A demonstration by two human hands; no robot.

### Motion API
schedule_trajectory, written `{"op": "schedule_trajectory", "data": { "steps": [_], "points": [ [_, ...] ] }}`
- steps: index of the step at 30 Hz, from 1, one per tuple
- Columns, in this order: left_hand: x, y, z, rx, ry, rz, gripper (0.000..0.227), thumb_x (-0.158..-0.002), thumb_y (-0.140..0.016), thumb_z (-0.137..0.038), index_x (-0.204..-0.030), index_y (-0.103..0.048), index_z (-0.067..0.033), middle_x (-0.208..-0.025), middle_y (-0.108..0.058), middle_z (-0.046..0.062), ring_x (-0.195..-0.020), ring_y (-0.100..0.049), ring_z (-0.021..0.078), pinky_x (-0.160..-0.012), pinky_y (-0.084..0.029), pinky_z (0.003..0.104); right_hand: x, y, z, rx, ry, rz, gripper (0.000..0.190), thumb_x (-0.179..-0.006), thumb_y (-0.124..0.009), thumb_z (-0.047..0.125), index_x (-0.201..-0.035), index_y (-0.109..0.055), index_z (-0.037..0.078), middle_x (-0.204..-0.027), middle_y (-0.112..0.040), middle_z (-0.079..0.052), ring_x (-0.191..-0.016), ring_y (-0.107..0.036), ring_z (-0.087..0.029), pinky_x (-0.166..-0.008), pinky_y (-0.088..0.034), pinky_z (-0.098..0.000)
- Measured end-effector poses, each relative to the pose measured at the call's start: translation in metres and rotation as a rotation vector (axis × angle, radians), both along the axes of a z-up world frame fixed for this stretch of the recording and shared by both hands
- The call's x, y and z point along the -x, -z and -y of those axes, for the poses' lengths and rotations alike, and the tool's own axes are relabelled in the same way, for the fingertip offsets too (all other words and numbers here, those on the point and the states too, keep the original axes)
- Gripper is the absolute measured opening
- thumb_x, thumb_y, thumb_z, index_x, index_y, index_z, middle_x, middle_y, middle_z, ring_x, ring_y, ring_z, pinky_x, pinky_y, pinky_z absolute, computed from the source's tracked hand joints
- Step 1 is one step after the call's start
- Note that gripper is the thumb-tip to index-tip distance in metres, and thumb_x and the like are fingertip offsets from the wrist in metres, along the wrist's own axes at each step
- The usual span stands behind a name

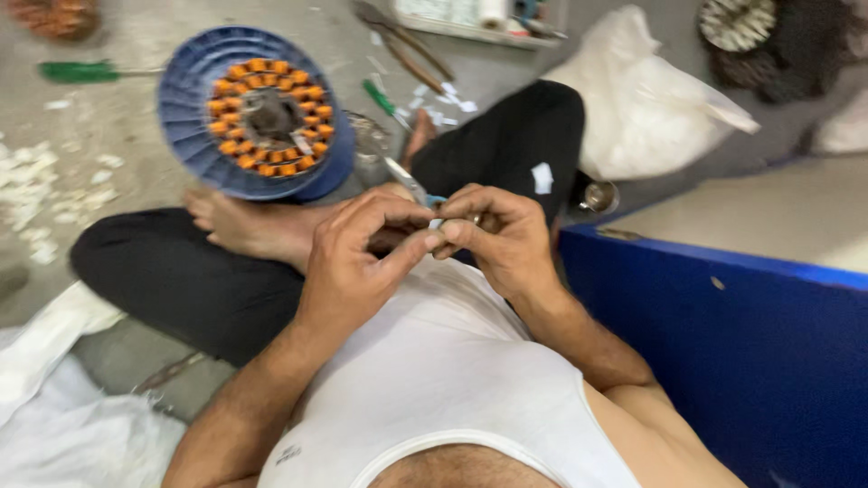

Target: The person sits on the floor and assembles a motor stator by inserting small white insulating pieces into the copper windings. They use scissors to cut the pieces and a screwdriver to adjust the windings. The person works methodically, handling each piece individually.

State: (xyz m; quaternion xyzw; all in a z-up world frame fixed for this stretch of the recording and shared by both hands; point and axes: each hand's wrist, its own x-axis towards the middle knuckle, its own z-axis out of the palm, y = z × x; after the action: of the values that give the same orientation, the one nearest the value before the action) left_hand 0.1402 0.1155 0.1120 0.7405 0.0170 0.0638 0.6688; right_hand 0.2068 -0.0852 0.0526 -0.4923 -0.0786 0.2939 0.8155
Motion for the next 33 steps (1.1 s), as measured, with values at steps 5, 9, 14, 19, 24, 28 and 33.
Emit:
{"op": "schedule_trajectory", "data": {
  "steps": [5,9,14,19,24,28,33],
  "points": [
    [0.012,0.009,-0.013,0.284,-0.125,-0.087,0.018,-0.095,-0.073,0.003,-0.112,-0.069,0.0058,-0.107,-0.074,0.012,-0.094,-0.077,0.0159,-0.084,-0.069,0.029,0.0,-0.031,-0.024,0.093,-0.112,0.157,0.027,-0.096,-0.07,-0.008,-0.122,-0.067,-0.007,-0.113,-0.068,-0.014,-0.103,-0.074,-0.021,-0.091,-0.066,-0.0333],
    [0.017,0.014,-0.013,0.45,-0.192,-0.136,0.021,-0.096,-0.072,0.003,-0.116,-0.068,0.0073,-0.106,-0.075,0.013,-0.093,-0.076,0.0169,-0.084,-0.068,0.03,-0.001,-0.038,-0.034,0.249,-0.127,0.473,0.032,-0.093,-0.074,-0.006,-0.124,-0.065,-0.006,-0.114,-0.07,-0.013,-0.103,-0.074,-0.019,-0.09,-0.066,-0.0293],
    [0.02,0.008,-0.017,0.452,-0.14,-0.107,0.022,-0.095,-0.073,0.003,-0.116,-0.07,0.0063,-0.109,-0.073,0.012,-0.097,-0.074,0.0167,-0.086,-0.068,0.031,0.0,-0.038,-0.032,0.414,-0.081,0.743,0.026,-0.09,-0.079,-0.004,-0.115,-0.072,-0.005,-0.104,-0.073,-0.014,-0.089,-0.075,-0.016,-0.077,-0.063,-0.0231],
    [0.025,-0.006,-0.028,0.159,-0.056,-0.03,0.025,-0.091,-0.076,0.001,-0.115,-0.071,0.0035,-0.11,-0.073,0.01,-0.098,-0.075,0.0154,-0.086,-0.066,0.027,-0.003,-0.046,-0.03,0.397,-0.11,0.704,0.023,-0.09,-0.079,-0.003,-0.112,-0.073,-0.005,-0.101,-0.074,-0.014,-0.086,-0.074,-0.014,-0.072,-0.06,-0.0211],
    [0.027,-0.017,-0.03,-0.173,-0.103,0.058,0.018,-0.09,-0.08,-0.006,-0.106,-0.075,0.001,-0.099,-0.077,0.009,-0.086,-0.076,0.0137,-0.071,-0.061,0.024,-0.006,-0.049,-0.028,0.371,-0.15,0.695,0.02,-0.09,-0.079,-0.004,-0.109,-0.074,-0.005,-0.097,-0.074,-0.013,-0.085,-0.074,-0.014,-0.072,-0.059,-0.022],
    [0.028,-0.021,-0.03,-0.171,-0.09,-0.019,0.016,-0.091,-0.078,-0.01,-0.104,-0.076,-0.0013,-0.096,-0.077,0.008,-0.079,-0.076,0.0138,-0.064,-0.061,0.025,-0.007,-0.05,-0.026,0.372,-0.19,0.675,0.014,-0.091,-0.078,-0.002,-0.105,-0.075,-0.005,-0.094,-0.075,-0.012,-0.083,-0.074,-0.014,-0.07,-0.06,-0.0225],
    [0.029,-0.032,-0.029,-0.307,-0.049,0.117,0.012,-0.095,-0.076,-0.01,-0.105,-0.073,-0.0038,-0.099,-0.076,0.008,-0.088,-0.076,0.0173,-0.075,-0.061,0.03,-0.012,-0.085,-0.042,0.386,-0.186,0.836,0.016,-0.086,-0.083,0.0,-0.099,-0.075,-0.002,-0.091,-0.075,-0.013,-0.08,-0.074,-0.016,-0.068,-0.058,-0.0242]
  ]
}}
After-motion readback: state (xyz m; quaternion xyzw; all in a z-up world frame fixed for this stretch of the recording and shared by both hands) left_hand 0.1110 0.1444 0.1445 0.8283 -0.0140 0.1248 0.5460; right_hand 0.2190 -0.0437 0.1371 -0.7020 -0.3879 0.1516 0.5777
